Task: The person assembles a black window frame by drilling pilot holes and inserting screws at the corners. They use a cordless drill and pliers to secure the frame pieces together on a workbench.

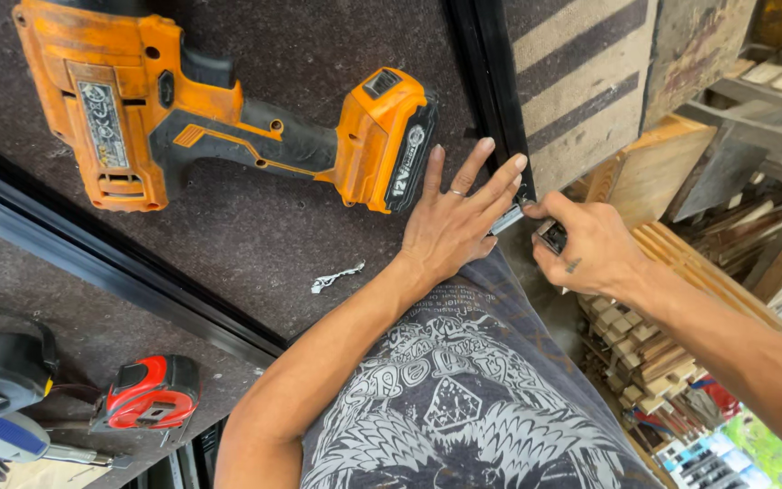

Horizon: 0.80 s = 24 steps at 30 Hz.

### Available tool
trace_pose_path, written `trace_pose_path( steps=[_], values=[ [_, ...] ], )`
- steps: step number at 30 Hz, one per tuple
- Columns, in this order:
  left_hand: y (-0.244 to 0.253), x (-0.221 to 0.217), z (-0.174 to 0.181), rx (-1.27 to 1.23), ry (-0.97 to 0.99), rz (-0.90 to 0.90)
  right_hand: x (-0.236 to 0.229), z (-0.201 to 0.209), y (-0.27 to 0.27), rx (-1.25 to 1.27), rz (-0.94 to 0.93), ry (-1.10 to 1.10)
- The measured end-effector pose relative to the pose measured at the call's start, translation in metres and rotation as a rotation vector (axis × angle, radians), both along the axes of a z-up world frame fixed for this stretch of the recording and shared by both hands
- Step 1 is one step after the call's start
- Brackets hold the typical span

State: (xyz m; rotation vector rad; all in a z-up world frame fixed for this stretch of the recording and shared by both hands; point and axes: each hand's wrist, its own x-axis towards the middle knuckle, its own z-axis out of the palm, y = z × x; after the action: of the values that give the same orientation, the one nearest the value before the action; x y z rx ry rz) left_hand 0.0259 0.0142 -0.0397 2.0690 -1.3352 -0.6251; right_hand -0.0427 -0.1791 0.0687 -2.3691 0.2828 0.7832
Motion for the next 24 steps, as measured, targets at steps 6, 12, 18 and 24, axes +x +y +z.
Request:
trace_pose_path(
  steps=[6, 12, 18, 24],
  values=[
    [-0.001, 0.001, 0.002, 0.008, 0.016, 0.006, 0.011, -0.002, -0.005, -0.167, 0.339, 0.190],
    [0.000, 0.000, 0.003, -0.014, 0.014, 0.017, 0.021, 0.003, -0.004, -0.055, 0.035, 0.233],
    [0.003, 0.003, 0.005, -0.038, -0.004, 0.033, 0.026, 0.001, -0.001, -0.079, 0.057, 0.326],
    [0.006, -0.003, 0.004, -0.063, -0.046, 0.070, 0.023, 0.004, 0.007, -0.104, 0.009, 0.331]
  ],
)
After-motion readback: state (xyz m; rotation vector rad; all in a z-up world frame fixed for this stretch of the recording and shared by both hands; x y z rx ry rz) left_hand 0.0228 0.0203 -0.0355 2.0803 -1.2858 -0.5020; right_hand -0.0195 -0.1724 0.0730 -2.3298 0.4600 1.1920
